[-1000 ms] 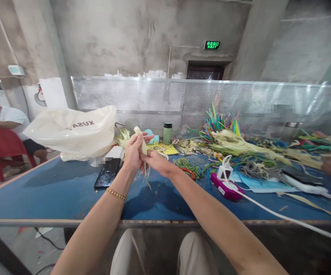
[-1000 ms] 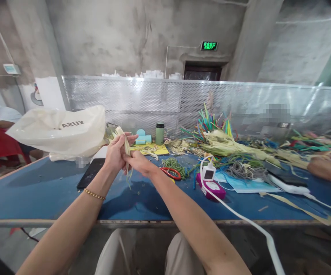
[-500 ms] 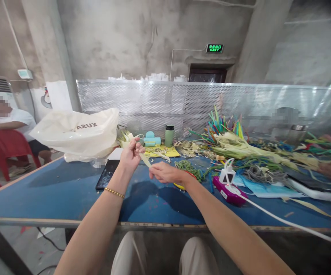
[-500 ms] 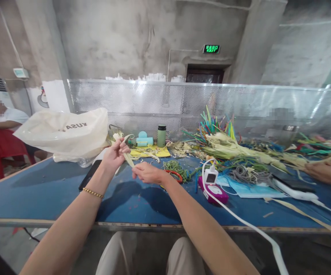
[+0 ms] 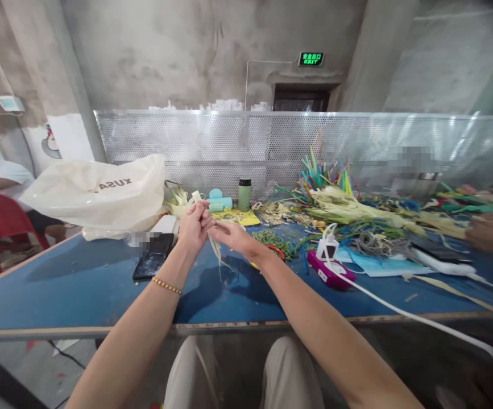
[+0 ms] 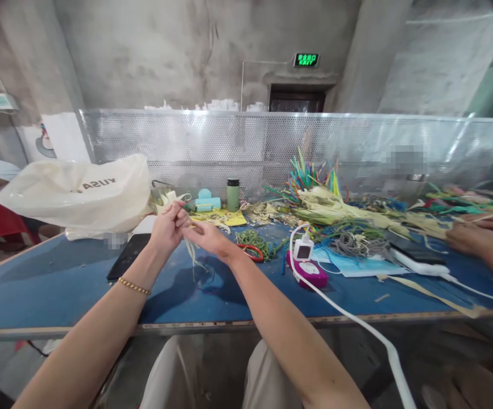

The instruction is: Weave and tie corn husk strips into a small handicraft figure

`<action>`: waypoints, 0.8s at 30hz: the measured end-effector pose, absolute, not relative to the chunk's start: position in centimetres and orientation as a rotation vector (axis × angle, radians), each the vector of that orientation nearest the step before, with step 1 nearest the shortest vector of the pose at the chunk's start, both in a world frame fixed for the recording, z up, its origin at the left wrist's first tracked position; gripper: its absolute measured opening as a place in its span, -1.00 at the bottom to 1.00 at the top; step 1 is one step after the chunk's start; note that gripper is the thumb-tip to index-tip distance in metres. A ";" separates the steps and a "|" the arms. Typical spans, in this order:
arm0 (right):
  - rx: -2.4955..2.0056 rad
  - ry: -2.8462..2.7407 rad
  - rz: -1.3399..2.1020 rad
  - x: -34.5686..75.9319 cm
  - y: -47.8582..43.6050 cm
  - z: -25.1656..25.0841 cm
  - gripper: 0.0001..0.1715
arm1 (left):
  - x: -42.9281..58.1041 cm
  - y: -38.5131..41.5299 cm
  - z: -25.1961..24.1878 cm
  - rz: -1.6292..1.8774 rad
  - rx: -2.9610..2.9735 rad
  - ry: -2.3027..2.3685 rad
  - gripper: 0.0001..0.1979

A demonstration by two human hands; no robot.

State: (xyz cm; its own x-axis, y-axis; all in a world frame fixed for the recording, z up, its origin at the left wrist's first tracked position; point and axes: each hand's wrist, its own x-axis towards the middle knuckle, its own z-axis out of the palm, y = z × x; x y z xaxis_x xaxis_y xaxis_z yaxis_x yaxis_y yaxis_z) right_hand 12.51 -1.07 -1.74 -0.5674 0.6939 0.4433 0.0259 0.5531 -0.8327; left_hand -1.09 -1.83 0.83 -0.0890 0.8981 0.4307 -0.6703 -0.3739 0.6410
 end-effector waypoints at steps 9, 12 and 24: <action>-0.959 -2.053 0.644 11.0 -2.7 -2.1 -0.69 | -1.9 -0.9 0.7 1.789 0.866 0.238 -0.82; -0.972 -2.131 0.418 11.6 -2.6 -1.8 -0.69 | -2.1 -0.4 0.7 1.773 0.740 0.254 -0.77; -0.917 -1.934 0.725 12.5 -3.3 -1.2 -0.50 | -1.9 -0.2 0.4 1.775 0.534 0.287 -0.72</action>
